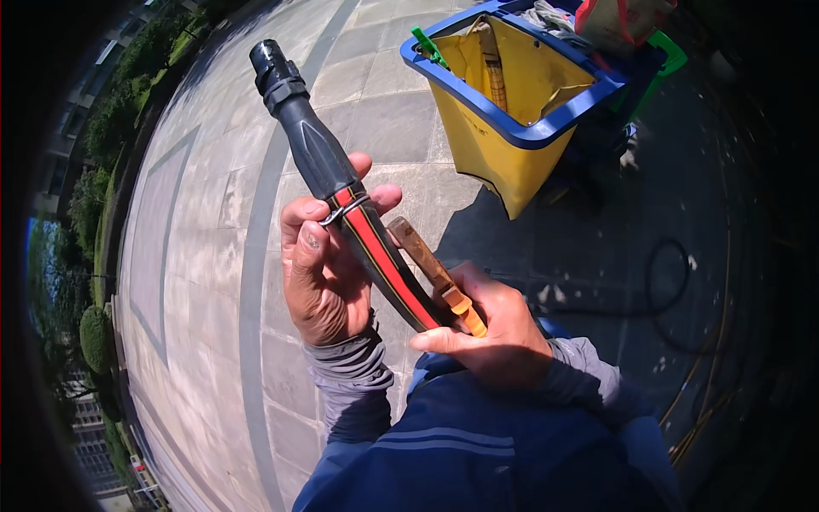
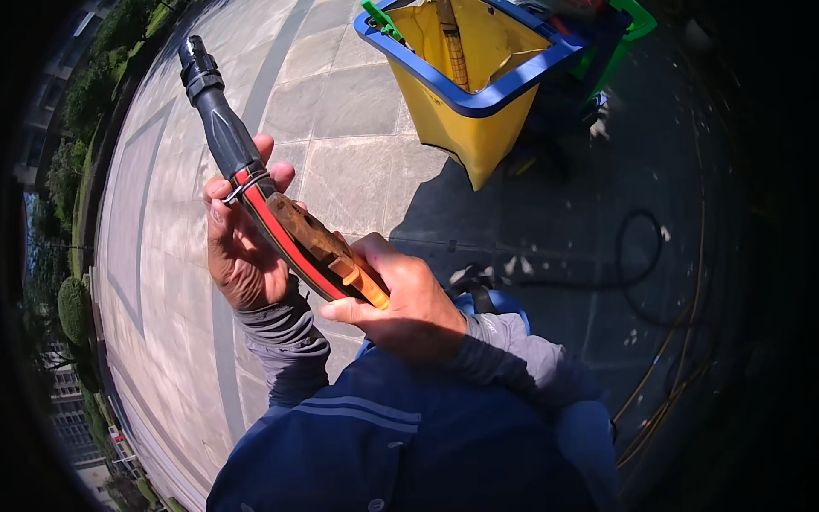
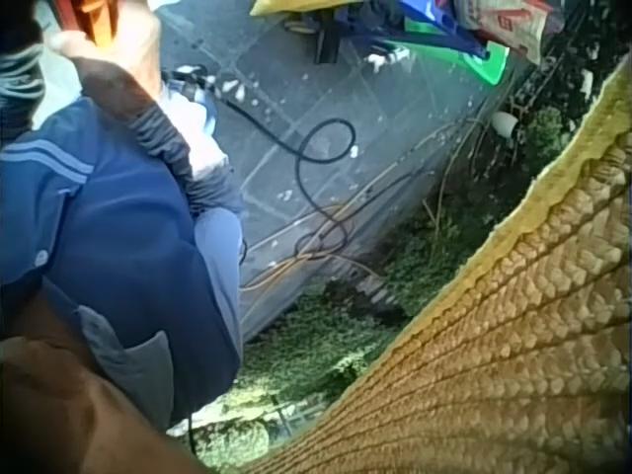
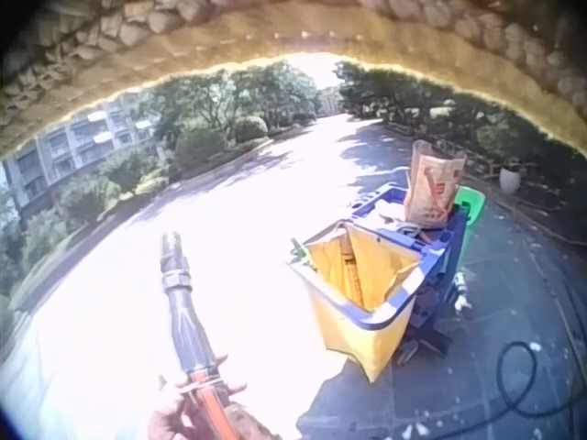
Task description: The person is securing a wire around a black irrigation pipe and tightening it using pliers.
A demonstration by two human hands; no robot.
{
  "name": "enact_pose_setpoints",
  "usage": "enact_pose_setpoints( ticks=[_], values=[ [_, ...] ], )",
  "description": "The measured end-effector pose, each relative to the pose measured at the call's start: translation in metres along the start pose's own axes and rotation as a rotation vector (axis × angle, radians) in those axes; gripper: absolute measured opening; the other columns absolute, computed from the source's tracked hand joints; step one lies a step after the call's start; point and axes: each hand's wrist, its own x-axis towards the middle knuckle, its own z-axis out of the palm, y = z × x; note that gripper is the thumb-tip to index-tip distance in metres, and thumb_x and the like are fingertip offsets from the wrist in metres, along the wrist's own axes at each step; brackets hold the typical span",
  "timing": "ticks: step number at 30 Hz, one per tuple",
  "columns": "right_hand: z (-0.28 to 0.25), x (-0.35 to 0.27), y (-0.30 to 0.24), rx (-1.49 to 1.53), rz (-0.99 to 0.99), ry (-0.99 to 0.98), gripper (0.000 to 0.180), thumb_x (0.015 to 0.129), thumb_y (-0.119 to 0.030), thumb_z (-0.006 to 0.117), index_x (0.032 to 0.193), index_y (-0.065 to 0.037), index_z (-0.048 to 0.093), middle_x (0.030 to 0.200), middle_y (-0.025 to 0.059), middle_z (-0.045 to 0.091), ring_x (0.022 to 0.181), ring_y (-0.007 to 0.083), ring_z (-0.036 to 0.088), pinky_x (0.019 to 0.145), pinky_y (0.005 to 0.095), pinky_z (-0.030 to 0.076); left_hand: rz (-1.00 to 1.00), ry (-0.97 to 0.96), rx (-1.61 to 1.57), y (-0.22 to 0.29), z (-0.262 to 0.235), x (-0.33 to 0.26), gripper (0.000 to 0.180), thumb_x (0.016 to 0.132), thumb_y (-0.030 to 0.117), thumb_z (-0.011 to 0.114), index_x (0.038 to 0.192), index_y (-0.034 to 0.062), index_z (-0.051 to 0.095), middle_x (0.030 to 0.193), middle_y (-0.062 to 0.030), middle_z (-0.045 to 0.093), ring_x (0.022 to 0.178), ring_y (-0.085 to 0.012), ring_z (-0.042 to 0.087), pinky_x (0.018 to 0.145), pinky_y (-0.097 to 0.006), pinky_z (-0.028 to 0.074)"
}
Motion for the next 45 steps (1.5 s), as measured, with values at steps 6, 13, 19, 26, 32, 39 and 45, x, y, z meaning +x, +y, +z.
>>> enact_pose_setpoints(
  ticks=[6,13,19,26,32,39,45],
  values=[
    [-0.001,0.0,-0.002,-0.012,0.015,-0.002,0.048,0.079,-0.021,0.083,0.113,0.002,0.057,0.094,0.0134,0.065,0.089,0.0181,0.063,0.081,0.0331,0.051,-0.077,0.037,0.039,0.009,0.004,0.003,0.019,0.099,0.018,0.06,0.113,0.0074,0.054,0.139,-0.0352,0.045,0.117,-0.0458,0.061,0.079,-0.047,0.065],
    [-0.007,0.0,0.0,0.043,0.044,0.01,0.048,0.079,-0.022,0.084,0.112,0.002,0.058,0.095,0.0134,0.065,0.088,0.0188,0.064,0.081,0.0335,0.051,0.097,-0.044,0.264,-0.01,0.006,0.008,0.02,0.096,0.014,0.064,0.113,0.009,0.055,0.135,-0.0352,0.049,0.109,-0.042,0.067,0.075,-0.041,0.065],
    [-0.01,0.001,0.001,0.043,0.027,0.021,0.048,0.079,-0.024,0.084,0.11,0.002,0.058,0.095,0.0128,0.065,0.089,0.0179,0.063,0.082,0.0332,0.051,0.186,0.001,0.309,-0.02,0.005,0.012,0.026,0.093,0.013,0.069,0.114,0.0086,0.056,0.133,-0.036,0.052,0.1,-0.0415,0.07,0.068,-0.04,0.066],
    [-0.01,0.001,0.001,0.025,0.038,0.026,0.048,0.079,-0.024,0.084,0.11,0.002,0.058,0.095,0.012,0.065,0.088,0.0169,0.062,0.081,0.0327,0.05,0.27,0.016,0.31,-0.028,0.01,0.01,0.027,0.093,0.016,0.069,0.115,0.0072,0.056,0.132,-0.0355,0.053,0.099,-0.0421,0.07,0.067,-0.04,0.067],
    [-0.009,0.004,0.003,0.028,-0.002,0.039,0.047,0.077,-0.022,0.088,0.104,-0.003,0.055,0.084,-0.0001,0.053,0.075,0.007,0.049,0.069,0.0255,0.043,0.246,0.136,0.34,-0.028,0.016,0.006,0.026,0.097,0.019,0.065,0.117,0.0052,0.056,0.116,-0.0255,0.063,0.1,-0.0408,0.07,0.068,-0.041,0.067],
    [-0.024,0.008,-0.005,0.132,0.01,-0.028,0.047,0.08,-0.021,0.085,0.111,0.0,0.057,0.096,0.004,0.06,0.088,0.0121,0.057,0.082,0.0289,0.047,-0.032,0.038,0.238,-0.044,0.011,-0.012,0.088,0.089,0.053,0.068,0.147,0.0021,0.025,0.139,-0.0229,0.049,0.115,-0.0371,0.063,0.092,-0.046,0.058],
    [-0.027,0.009,-0.007,0.127,-0.101,0.006,0.055,0.082,-0.025,0.084,0.122,0.003,0.057,0.109,0.0102,0.064,0.102,0.0152,0.061,0.093,0.0323,0.048,-0.374,-0.076,0.082,-0.06,0.029,-0.027,0.086,0.094,0.066,0.052,0.137,-0.0087,0.047,0.135,-0.0251,0.055,0.127,-0.0331,0.055,0.105,-0.043,0.046]
  ],
)
